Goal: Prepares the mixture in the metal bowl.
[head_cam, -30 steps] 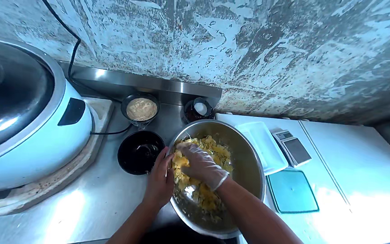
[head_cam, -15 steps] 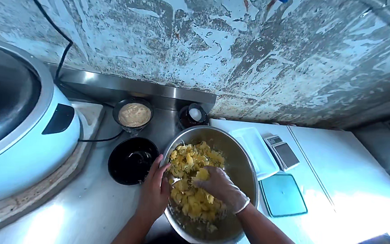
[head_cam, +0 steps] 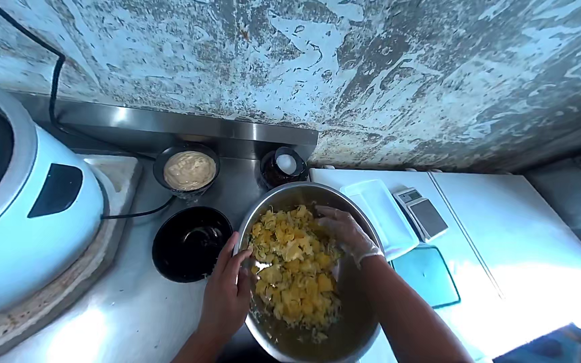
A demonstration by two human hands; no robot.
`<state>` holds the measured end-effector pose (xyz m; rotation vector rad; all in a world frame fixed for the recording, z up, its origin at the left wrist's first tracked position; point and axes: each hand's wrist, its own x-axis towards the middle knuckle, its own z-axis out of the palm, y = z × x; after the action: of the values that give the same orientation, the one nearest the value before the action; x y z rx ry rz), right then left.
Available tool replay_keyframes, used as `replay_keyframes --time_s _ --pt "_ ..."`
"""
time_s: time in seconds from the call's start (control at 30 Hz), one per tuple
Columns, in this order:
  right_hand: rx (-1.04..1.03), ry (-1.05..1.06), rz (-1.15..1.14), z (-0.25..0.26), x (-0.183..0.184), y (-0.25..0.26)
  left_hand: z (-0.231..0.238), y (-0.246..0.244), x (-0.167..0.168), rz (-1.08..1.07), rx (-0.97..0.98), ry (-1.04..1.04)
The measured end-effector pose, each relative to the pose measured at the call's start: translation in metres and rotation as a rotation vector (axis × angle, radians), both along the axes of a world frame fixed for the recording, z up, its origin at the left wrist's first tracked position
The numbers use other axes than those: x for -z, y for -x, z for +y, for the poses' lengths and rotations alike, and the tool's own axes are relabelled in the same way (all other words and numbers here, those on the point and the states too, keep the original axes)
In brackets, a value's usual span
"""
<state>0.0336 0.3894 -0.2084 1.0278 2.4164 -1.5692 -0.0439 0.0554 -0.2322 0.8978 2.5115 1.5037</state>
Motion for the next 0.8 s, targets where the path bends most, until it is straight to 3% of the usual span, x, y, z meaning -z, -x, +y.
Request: replay_keyframes --time_s 0.1,0.2,0.33,0.43,0.5,0.63,0.8 --pt "0.179 0.244 -0.030 -0.002 0.054 0.009 0.000 0.000 -0.001 -0.014 -0.001 0.016" --pt "-0.025 0.307 -0.127 -0.035 0.037 0.037 0.000 0.001 0.000 -0.015 0.001 -0.004" --pt "-0.473 -0.248 -0.188 -0.098 -0.032 0.027 0.001 0.000 0.003 0.014 -0.014 -0.063" --pt "-0.633 -0.487 -0.317 -0.137 -0.018 -0.021 0.000 -0.004 0.001 0.007 -0.026 -0.038" --pt "-0.522 -0.499 -0.330 -0.133 -0.010 -0.035 0.002 -0.003 -0.001 0.016 -0.017 -0.023" --pt "-0.175 -0.291 -0.236 -0.104 -0.040 -0.028 0.000 -0.004 -0.001 0.016 -0.024 0.001" --pt "-0.252 -0.079 -0.209 -0.079 -0.056 -0.017 0.000 -0.002 0.000 -0.011 -0.005 -0.022"
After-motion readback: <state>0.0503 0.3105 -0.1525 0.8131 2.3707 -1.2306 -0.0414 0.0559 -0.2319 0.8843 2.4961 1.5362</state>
